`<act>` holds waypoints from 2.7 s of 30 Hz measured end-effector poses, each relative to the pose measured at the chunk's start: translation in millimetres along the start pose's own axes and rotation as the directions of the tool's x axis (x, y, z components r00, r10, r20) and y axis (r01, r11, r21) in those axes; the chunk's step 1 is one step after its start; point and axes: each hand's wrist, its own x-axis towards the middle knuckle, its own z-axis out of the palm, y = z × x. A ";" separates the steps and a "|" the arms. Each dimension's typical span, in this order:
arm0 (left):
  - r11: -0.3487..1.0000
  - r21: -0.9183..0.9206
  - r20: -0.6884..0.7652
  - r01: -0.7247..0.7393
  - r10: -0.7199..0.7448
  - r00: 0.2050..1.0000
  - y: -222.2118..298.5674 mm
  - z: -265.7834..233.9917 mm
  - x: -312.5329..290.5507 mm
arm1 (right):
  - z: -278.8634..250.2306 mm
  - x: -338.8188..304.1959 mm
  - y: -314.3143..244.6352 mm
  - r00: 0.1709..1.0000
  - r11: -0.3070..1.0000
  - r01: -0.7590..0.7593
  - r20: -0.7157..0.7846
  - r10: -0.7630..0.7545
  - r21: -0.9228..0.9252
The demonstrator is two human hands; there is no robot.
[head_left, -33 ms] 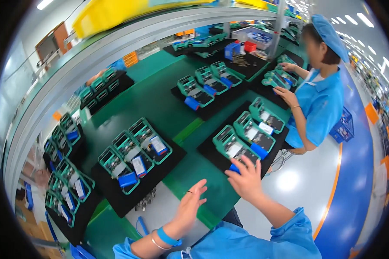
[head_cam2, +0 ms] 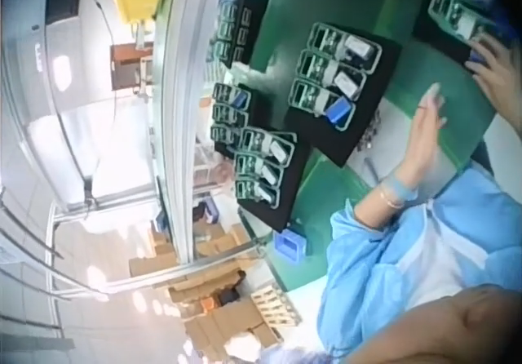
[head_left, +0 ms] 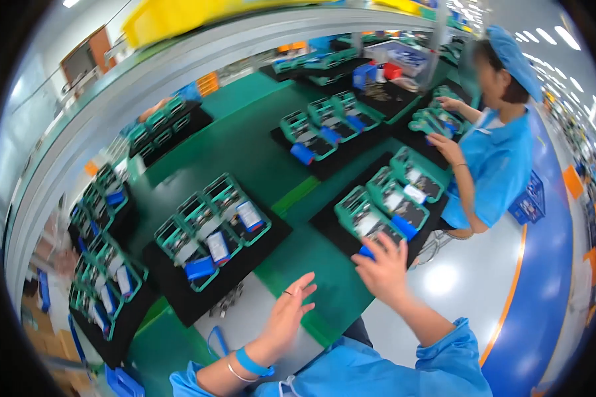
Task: The person assembles electronic devices by hand, placing batteries and circuit boards into green plastic housings on an assembly line.
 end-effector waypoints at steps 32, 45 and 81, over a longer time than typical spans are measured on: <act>0.050 0.996 0.013 -0.075 0.746 0.666 38.0 -163.6 19.9 | 49.5 84.9 -193.2 0.643 0.598 0.661 0.069 -0.763 0.453; 0.684 0.367 -0.508 -0.631 0.715 0.480 64.0 -206.5 14.6 | 36.6 109.1 -197.8 0.423 0.490 0.772 0.248 -0.872 0.405; 0.039 0.991 0.033 -0.125 0.850 0.526 28.2 -206.2 -18.5 | 97.9 236.5 -257.7 0.553 0.524 0.789 0.002 -0.833 0.322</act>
